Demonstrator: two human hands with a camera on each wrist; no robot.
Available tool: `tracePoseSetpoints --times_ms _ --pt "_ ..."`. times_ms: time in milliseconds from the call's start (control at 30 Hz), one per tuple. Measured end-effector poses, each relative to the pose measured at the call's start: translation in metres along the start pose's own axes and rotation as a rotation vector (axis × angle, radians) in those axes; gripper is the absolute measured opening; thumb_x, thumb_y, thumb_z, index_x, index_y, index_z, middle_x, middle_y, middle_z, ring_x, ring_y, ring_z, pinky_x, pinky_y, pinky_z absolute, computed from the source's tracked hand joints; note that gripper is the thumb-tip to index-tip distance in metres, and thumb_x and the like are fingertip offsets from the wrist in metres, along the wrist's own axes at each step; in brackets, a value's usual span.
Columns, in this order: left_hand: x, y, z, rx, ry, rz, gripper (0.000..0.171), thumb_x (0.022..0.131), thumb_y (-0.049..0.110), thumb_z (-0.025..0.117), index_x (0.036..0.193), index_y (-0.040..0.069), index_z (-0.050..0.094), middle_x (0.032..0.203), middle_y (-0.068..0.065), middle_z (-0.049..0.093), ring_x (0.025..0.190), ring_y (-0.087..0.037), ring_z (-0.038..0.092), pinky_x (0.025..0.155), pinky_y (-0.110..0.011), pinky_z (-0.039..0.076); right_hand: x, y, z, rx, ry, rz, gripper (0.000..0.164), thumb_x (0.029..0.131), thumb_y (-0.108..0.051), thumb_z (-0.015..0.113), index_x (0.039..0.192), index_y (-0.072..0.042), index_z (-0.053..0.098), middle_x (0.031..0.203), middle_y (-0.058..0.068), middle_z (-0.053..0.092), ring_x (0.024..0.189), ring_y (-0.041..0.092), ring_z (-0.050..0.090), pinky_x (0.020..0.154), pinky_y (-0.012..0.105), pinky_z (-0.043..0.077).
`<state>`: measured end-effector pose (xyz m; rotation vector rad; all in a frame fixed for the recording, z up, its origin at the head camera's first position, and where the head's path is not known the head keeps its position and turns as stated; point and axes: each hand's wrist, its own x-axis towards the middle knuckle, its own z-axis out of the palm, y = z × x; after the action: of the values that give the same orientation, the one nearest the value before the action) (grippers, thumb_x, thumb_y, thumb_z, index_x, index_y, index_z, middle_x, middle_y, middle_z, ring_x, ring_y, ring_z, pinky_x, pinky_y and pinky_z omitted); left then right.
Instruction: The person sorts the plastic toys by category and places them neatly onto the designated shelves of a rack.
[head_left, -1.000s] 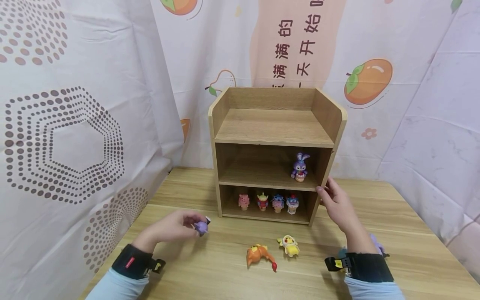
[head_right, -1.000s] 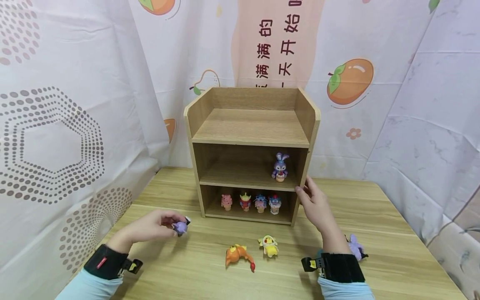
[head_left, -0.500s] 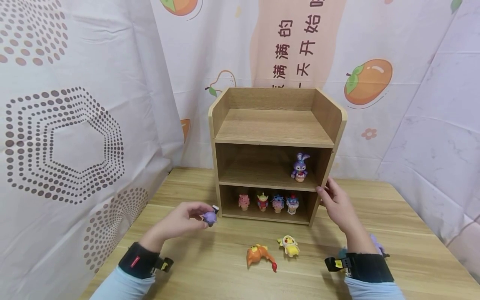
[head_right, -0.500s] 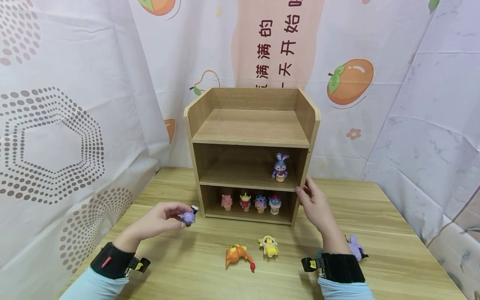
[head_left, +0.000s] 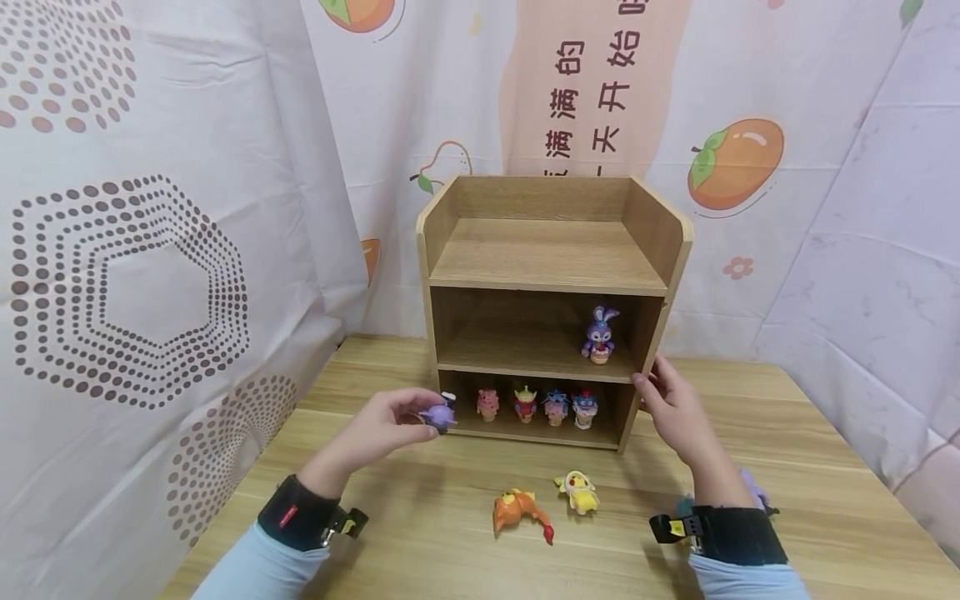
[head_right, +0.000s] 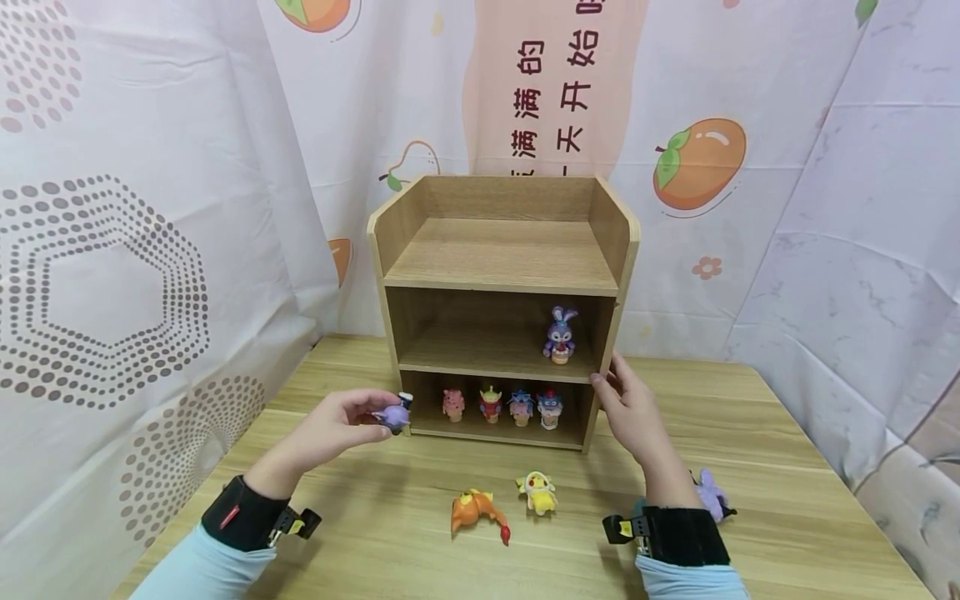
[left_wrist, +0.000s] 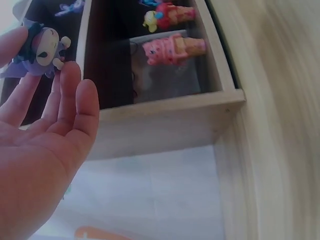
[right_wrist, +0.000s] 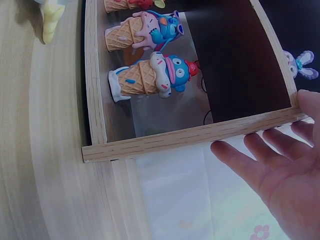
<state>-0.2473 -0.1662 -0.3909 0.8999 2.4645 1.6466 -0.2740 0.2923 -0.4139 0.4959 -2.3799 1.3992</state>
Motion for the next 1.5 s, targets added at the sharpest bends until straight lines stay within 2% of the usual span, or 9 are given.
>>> tracePoseSetpoints --times_ms 133,367,567,967,1200,1333,1500 --pt "0.006 0.006 0.005 -0.03 0.008 0.014 0.038 0.088 0.007 0.077 0.125 0.004 0.069 0.111 -0.009 0.072 0.099 -0.026 0.069 0.083 -0.033 0.059 0.0 -0.001 0.0 -0.004 0.0 0.002 0.056 0.111 -0.027 0.044 0.162 -0.01 0.027 0.151 0.027 0.044 0.13 0.043 0.05 0.084 0.037 0.059" --pt "0.019 0.019 0.013 -0.098 0.015 0.027 0.04 0.09 0.005 0.076 0.127 -0.001 0.065 0.112 -0.015 0.07 0.101 -0.033 0.067 0.077 -0.035 0.06 0.0 -0.001 0.0 -0.002 -0.007 0.001 0.056 0.111 -0.027 0.044 0.162 -0.011 0.027 0.152 0.027 0.043 0.131 0.043 0.05 0.085 0.037 0.059" --pt "0.035 0.03 0.02 -0.08 0.047 0.035 0.038 0.09 0.009 0.078 0.126 0.004 0.067 0.115 -0.012 0.07 0.104 -0.026 0.067 0.084 -0.032 0.058 0.0 -0.001 0.0 0.006 -0.002 -0.002 0.055 0.111 -0.027 0.044 0.161 -0.009 0.029 0.149 0.027 0.046 0.129 0.042 0.051 0.084 0.03 0.058" --pt "0.065 0.045 0.032 -0.104 0.064 0.048 0.04 0.092 0.009 0.076 0.13 0.004 0.066 0.121 -0.012 0.069 0.108 -0.025 0.067 0.09 -0.034 0.056 -0.001 0.0 -0.001 0.002 -0.004 -0.004 0.055 0.111 -0.026 0.044 0.162 -0.011 0.028 0.15 0.026 0.045 0.13 0.042 0.05 0.083 0.029 0.058" --pt "0.077 0.05 0.032 -0.096 0.066 0.065 0.041 0.092 0.005 0.075 0.131 0.002 0.065 0.121 -0.013 0.069 0.109 -0.024 0.067 0.09 -0.033 0.057 0.0 -0.001 0.0 0.012 -0.006 0.008 0.056 0.111 -0.027 0.044 0.162 -0.01 0.027 0.152 0.027 0.043 0.132 0.043 0.048 0.085 0.038 0.059" --pt "0.082 0.054 0.032 -0.085 0.068 0.076 0.041 0.092 0.004 0.074 0.132 0.0 0.064 0.121 -0.014 0.069 0.107 -0.025 0.067 0.088 -0.034 0.058 0.0 -0.003 -0.001 0.019 -0.006 0.009 0.056 0.111 -0.027 0.044 0.162 -0.01 0.027 0.152 0.027 0.042 0.132 0.043 0.049 0.085 0.035 0.059" --pt "0.091 0.052 0.03 -0.034 0.08 0.089 0.041 0.092 0.008 0.075 0.131 0.001 0.065 0.121 -0.014 0.069 0.105 -0.024 0.067 0.088 -0.034 0.057 0.0 -0.004 -0.001 0.018 -0.013 0.012 0.057 0.111 -0.027 0.044 0.162 -0.01 0.026 0.153 0.027 0.042 0.133 0.043 0.048 0.086 0.039 0.059"
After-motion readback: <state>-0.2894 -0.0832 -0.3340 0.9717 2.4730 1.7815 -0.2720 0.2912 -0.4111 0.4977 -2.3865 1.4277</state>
